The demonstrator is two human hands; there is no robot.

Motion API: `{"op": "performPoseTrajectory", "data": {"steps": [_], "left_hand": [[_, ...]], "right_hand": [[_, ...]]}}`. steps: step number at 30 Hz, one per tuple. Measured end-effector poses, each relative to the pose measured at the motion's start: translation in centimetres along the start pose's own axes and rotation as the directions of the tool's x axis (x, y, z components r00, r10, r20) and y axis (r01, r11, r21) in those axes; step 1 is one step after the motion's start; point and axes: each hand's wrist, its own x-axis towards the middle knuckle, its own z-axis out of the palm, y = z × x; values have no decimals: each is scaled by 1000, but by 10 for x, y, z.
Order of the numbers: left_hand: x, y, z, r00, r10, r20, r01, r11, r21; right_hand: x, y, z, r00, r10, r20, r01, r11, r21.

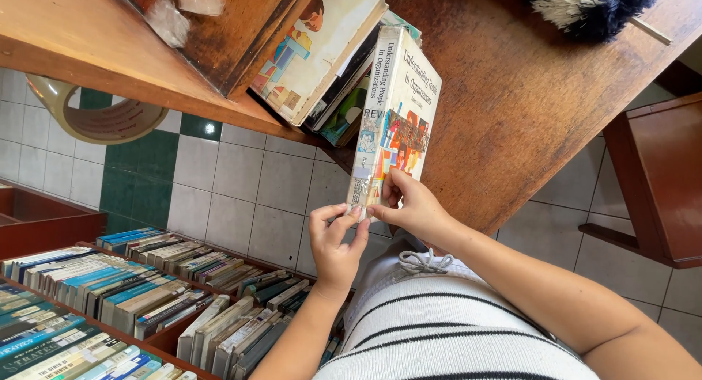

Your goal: The person repairs a book spine by applying clear tape. They use scissors to cut the tape and smooth it over the spine, then flip the book to apply tape to the other side. Finally, they open the book to check the repair and wipe the cover with a duster.

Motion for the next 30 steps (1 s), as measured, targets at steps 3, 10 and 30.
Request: {"op": "performPoseTrajectory", "data": {"steps": [3,10,30], "left_hand": [[1,0,0,1000,-7,-7,7,1000,3],[3,1,5,999,-54,-2,54,998,32],[-6,-4,-4,915,-331,233,378,903,-204]], "right_hand": [[2,8,-1,1000,-25,18,24,998,54],[14,48,-11,1000,-16,2,16,991,132],[-5,112,-27,955,287,74,-290,957,26]]}}
